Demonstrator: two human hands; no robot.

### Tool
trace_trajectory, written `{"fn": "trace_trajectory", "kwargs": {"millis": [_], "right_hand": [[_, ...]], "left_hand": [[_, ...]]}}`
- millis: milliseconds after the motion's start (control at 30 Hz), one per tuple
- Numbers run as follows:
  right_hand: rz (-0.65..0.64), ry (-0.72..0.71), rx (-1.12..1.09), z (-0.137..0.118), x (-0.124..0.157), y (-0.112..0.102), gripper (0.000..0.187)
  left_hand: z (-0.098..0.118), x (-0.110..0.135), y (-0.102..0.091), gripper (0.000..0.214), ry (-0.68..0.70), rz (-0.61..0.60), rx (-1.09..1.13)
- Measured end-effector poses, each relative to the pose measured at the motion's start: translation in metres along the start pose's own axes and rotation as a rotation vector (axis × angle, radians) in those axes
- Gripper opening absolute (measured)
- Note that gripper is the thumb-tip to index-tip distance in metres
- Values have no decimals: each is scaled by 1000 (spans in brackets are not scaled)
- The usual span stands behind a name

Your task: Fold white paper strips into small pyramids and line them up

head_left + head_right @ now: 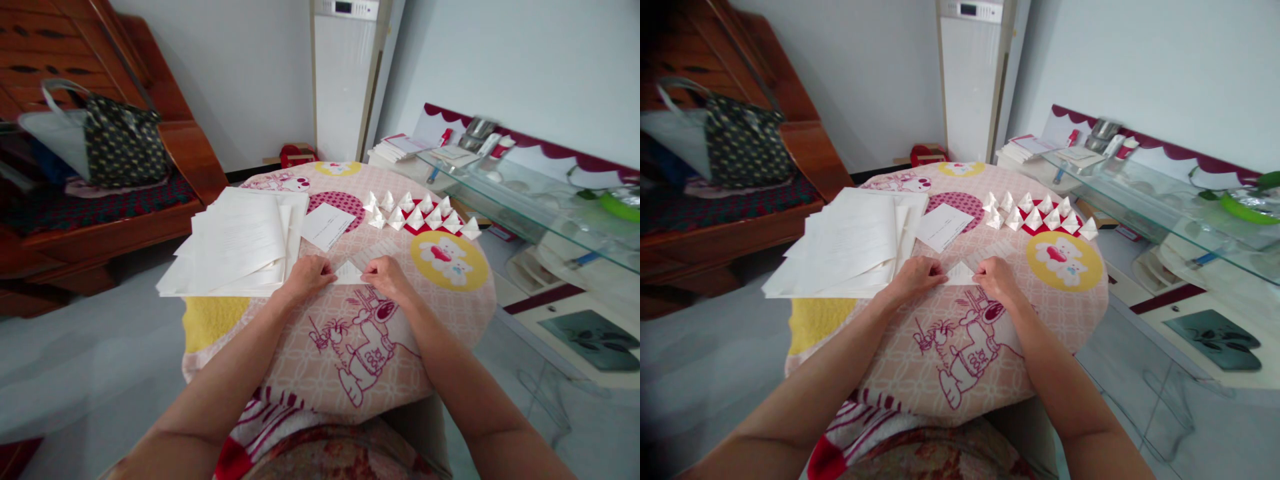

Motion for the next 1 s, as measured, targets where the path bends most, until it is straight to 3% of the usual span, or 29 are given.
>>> {"fn": "trace_trajectory", "kwargs": {"millis": [500, 600, 700, 800, 900, 1000], "right_hand": [[16, 57, 73, -8, 1, -1, 7], [30, 66, 61, -8, 1, -1, 7], [44, 91, 44, -4, 0, -3, 2], [57, 124, 30, 2, 0, -7, 3], [76, 140, 14, 8, 0, -9, 4], [128, 130, -52, 6, 0, -9, 8]], "left_hand": [[-1, 2, 4, 15, 37, 20, -36], [0, 3, 7, 11, 163, 97, -12], [2, 5, 12, 31, 408, 158, 35], [3, 6, 19, 40, 587, 59, 85], [1, 6, 24, 43, 636, -30, 65], [0, 5, 26, 44, 621, -36, 24]]}}
Point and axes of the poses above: each hand's wrist, its own x-axis away from the middle knuckle, its own y-axis out of the palm, z = x × y, the point moved 2 cm from there along -x, towards the middle knuckle, and after that the axes turned 2 degrees about x, right-handed, at the moved point
